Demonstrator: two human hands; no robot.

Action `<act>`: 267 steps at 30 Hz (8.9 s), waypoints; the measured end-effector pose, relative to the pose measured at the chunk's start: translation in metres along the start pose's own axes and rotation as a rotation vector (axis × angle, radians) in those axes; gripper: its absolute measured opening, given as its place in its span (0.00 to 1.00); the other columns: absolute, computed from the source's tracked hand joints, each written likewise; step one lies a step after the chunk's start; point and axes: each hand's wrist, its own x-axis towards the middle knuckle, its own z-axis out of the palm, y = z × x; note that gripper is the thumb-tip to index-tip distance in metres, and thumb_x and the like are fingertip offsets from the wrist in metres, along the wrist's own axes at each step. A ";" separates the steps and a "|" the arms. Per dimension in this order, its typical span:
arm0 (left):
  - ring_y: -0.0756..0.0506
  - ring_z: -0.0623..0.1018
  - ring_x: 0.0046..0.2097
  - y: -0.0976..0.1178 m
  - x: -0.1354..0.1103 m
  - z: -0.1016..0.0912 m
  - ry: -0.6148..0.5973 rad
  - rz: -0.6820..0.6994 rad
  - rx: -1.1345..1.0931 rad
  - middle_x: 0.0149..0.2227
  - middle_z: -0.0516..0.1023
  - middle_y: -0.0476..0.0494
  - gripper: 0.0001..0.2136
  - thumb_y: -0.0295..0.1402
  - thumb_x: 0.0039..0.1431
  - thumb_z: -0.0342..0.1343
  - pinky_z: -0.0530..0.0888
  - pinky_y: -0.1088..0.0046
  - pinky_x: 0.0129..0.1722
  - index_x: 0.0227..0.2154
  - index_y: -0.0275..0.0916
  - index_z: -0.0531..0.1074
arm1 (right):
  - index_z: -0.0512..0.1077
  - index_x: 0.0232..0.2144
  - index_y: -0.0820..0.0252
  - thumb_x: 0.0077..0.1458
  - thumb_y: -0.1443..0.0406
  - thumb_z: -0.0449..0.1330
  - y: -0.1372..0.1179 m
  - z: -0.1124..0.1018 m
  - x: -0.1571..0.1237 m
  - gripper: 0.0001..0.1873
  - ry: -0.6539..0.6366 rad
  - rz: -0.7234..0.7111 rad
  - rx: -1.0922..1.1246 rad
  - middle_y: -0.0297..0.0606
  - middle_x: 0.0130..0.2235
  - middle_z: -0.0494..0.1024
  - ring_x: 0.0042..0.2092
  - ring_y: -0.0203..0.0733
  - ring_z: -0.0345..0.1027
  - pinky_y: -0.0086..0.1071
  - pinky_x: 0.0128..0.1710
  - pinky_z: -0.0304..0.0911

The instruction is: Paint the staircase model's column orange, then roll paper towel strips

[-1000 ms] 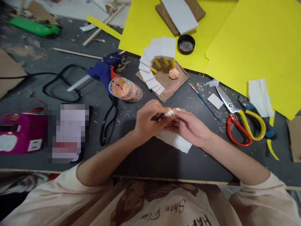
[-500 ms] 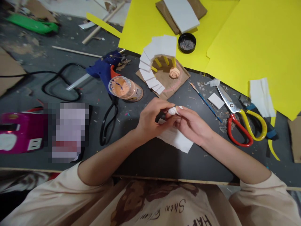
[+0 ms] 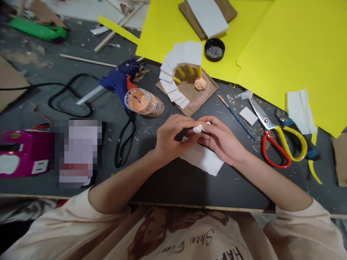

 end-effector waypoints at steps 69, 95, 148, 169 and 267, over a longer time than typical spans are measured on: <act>0.55 0.68 0.25 0.001 0.006 -0.002 -0.008 -0.276 -0.316 0.23 0.68 0.55 0.06 0.28 0.54 0.58 0.67 0.82 0.27 0.35 0.34 0.74 | 0.67 0.45 0.59 0.56 0.71 0.54 -0.020 -0.024 0.000 0.14 -0.093 -1.079 -1.610 0.41 0.42 0.78 0.42 0.41 0.72 0.33 0.40 0.66; 0.52 0.76 0.31 0.002 0.001 0.001 -0.055 -0.091 -0.114 0.30 0.79 0.49 0.08 0.33 0.60 0.56 0.71 0.77 0.35 0.40 0.36 0.73 | 0.66 0.20 0.63 0.43 0.66 0.65 -0.015 -0.005 0.002 0.11 0.057 0.162 -0.070 0.26 0.17 0.62 0.17 0.23 0.51 0.20 0.14 0.43; 0.51 0.81 0.40 -0.002 0.002 -0.002 0.092 0.032 -0.231 0.38 0.82 0.45 0.03 0.25 0.57 0.59 0.76 0.76 0.41 0.33 0.39 0.73 | 0.70 0.28 0.61 0.47 0.63 0.65 -0.012 -0.005 -0.001 0.09 0.017 -0.092 -0.192 0.27 0.22 0.71 0.21 0.27 0.64 0.22 0.22 0.61; 0.51 0.80 0.39 -0.005 0.006 -0.004 0.146 0.092 -0.259 0.37 0.81 0.45 0.05 0.23 0.55 0.59 0.75 0.77 0.40 0.32 0.38 0.72 | 0.73 0.28 0.57 0.53 0.61 0.63 -0.009 -0.011 -0.002 0.06 0.001 -0.586 -0.606 0.31 0.30 0.76 0.30 0.32 0.72 0.27 0.32 0.70; 0.51 0.77 0.29 0.000 0.003 -0.006 -0.007 -0.125 -0.091 0.28 0.80 0.49 0.11 0.34 0.64 0.50 0.68 0.79 0.31 0.31 0.39 0.75 | 0.76 0.32 0.57 0.51 0.61 0.65 0.004 -0.010 -0.001 0.06 0.090 -0.637 -0.755 0.33 0.32 0.81 0.31 0.33 0.73 0.28 0.33 0.70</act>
